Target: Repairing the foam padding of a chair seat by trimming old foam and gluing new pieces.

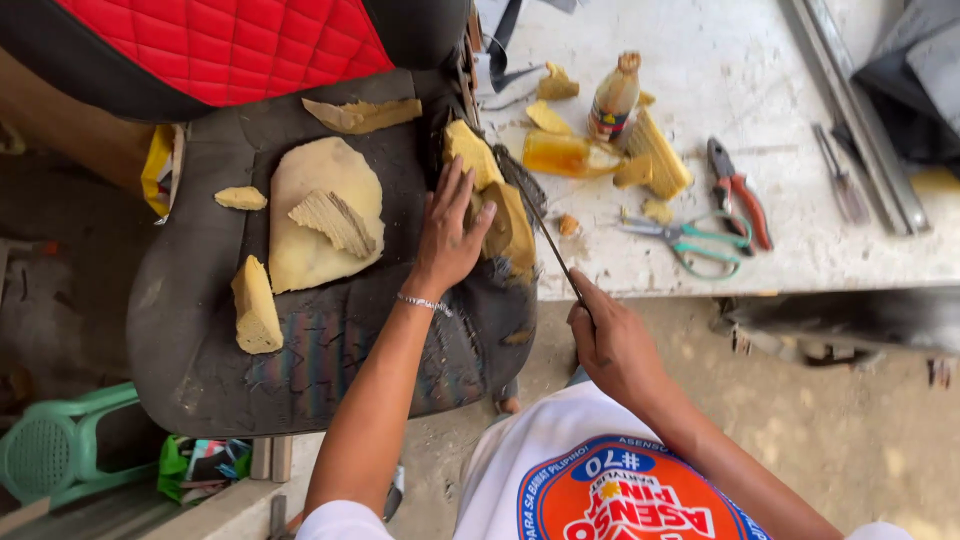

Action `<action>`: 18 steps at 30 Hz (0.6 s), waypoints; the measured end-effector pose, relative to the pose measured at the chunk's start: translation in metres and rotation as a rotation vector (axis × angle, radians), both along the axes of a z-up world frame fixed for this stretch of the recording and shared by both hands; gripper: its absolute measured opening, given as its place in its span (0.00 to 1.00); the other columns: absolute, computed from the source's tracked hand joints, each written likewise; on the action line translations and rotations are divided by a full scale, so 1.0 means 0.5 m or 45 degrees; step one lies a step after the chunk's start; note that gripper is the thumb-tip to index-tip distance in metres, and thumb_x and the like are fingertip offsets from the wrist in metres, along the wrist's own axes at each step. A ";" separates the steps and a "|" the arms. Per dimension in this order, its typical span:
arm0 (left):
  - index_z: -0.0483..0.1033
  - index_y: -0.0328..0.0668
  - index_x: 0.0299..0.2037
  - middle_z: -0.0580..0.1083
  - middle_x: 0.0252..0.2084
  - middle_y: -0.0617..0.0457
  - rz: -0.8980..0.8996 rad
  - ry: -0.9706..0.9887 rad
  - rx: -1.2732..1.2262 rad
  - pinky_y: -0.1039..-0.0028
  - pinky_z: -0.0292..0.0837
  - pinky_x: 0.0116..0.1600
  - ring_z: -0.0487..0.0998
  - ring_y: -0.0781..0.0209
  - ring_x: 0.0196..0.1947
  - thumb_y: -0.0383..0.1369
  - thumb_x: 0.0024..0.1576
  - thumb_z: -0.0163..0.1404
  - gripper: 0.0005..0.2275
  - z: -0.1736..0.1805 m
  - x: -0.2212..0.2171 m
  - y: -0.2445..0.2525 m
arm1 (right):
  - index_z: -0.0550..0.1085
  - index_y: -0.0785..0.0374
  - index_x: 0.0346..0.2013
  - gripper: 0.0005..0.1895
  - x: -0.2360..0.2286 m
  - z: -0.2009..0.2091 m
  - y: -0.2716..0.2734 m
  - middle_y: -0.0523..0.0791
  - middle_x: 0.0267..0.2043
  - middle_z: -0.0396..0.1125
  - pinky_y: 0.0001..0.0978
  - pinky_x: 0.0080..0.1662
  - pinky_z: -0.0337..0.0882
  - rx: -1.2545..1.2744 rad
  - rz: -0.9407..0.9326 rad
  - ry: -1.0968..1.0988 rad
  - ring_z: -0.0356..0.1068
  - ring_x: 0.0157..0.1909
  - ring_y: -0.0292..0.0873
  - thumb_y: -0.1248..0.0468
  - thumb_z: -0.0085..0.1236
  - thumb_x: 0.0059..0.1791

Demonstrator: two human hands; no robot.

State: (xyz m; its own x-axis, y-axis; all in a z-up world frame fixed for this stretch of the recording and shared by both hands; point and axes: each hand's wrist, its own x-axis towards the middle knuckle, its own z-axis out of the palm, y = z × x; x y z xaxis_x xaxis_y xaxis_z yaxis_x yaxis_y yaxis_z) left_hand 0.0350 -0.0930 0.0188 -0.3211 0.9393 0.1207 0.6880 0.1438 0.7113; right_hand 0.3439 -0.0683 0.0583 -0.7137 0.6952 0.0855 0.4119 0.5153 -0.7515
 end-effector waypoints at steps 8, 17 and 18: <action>0.58 0.32 0.84 0.46 0.88 0.37 -0.168 -0.009 0.093 0.24 0.44 0.83 0.43 0.31 0.88 0.54 0.79 0.40 0.33 -0.025 -0.012 -0.011 | 0.71 0.71 0.74 0.26 -0.054 0.009 -0.121 0.53 0.44 0.78 0.57 0.37 0.78 0.089 -0.176 -0.074 0.80 0.41 0.63 0.66 0.44 0.61; 0.59 0.35 0.83 0.50 0.87 0.37 -0.159 -0.019 0.162 0.33 0.49 0.86 0.47 0.32 0.87 0.58 0.76 0.44 0.36 -0.038 -0.012 0.002 | 0.70 0.68 0.76 0.28 -0.051 0.043 -0.122 0.55 0.41 0.77 0.60 0.33 0.77 0.266 -0.154 -0.373 0.79 0.34 0.64 0.64 0.44 0.61; 0.59 0.37 0.84 0.51 0.87 0.38 -0.180 -0.033 0.139 0.34 0.50 0.86 0.47 0.32 0.87 0.60 0.74 0.47 0.38 -0.040 -0.005 -0.006 | 0.71 0.66 0.75 0.28 -0.047 0.041 -0.130 0.55 0.40 0.76 0.63 0.33 0.76 0.283 -0.144 -0.409 0.79 0.34 0.66 0.63 0.45 0.60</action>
